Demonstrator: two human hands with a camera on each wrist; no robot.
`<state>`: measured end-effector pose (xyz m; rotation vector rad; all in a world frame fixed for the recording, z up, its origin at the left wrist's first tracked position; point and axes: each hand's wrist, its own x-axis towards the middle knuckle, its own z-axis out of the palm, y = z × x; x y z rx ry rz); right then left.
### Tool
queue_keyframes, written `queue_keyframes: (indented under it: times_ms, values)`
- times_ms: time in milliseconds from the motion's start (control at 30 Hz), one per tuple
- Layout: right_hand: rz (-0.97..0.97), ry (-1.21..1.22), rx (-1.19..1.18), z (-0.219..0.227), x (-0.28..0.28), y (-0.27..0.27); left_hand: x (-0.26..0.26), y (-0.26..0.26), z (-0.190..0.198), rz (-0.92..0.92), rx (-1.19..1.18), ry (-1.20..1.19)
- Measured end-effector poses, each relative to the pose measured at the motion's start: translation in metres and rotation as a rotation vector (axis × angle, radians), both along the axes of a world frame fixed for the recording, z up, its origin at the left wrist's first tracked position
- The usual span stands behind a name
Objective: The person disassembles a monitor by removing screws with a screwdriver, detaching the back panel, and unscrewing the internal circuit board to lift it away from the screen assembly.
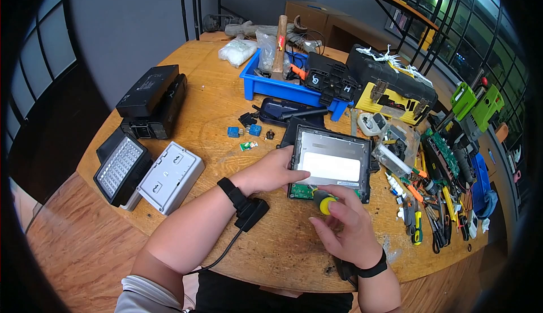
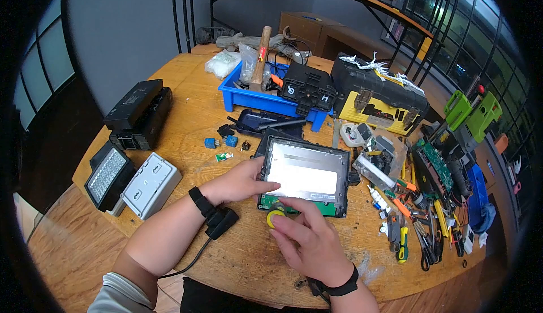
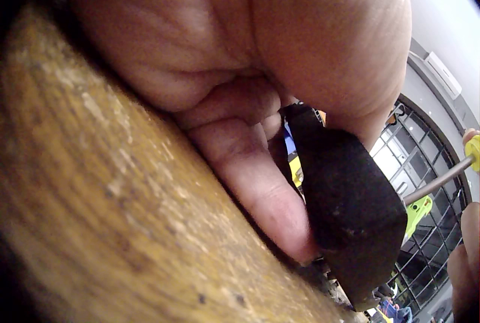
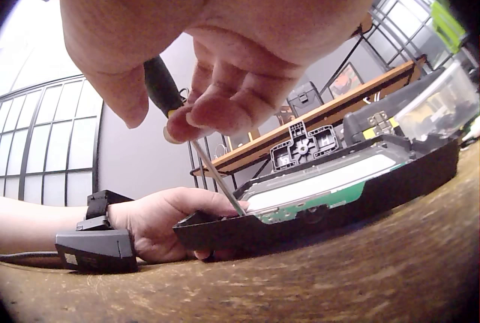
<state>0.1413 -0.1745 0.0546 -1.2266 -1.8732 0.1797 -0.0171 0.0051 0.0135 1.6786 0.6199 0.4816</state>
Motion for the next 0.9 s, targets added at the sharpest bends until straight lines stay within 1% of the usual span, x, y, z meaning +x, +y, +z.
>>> queue_keyframes:
  times_ms: [567, 633, 667, 733, 900]
  values:
    - [0.016, 0.017, 0.003, 0.0014, 0.0011, 0.0006, 0.0005, 0.0028, -0.0038, -0.013, 0.001, 0.008]
    - [0.075, -0.095, -0.022, 0.0037, 0.0047, 0.0005, 0.0006, 0.0032, -0.005, -0.014, -0.005, 0.007]
    - [0.075, -0.095, -0.023, 0.0031, 0.0036, 0.0006, 0.0008, 0.0032, -0.0054, -0.016, -0.012, 0.006]
    - [0.027, 0.011, 0.005, 0.0012, 0.0006, 0.001, 0.0002, 0.0017, -0.0018, -0.018, -0.019, 0.003]
    - [0.041, 0.009, 0.015, 0.0004, 0.0014, 0.0018, -0.0002, 0.0015, -0.0022, -0.011, -0.03, 0.016]
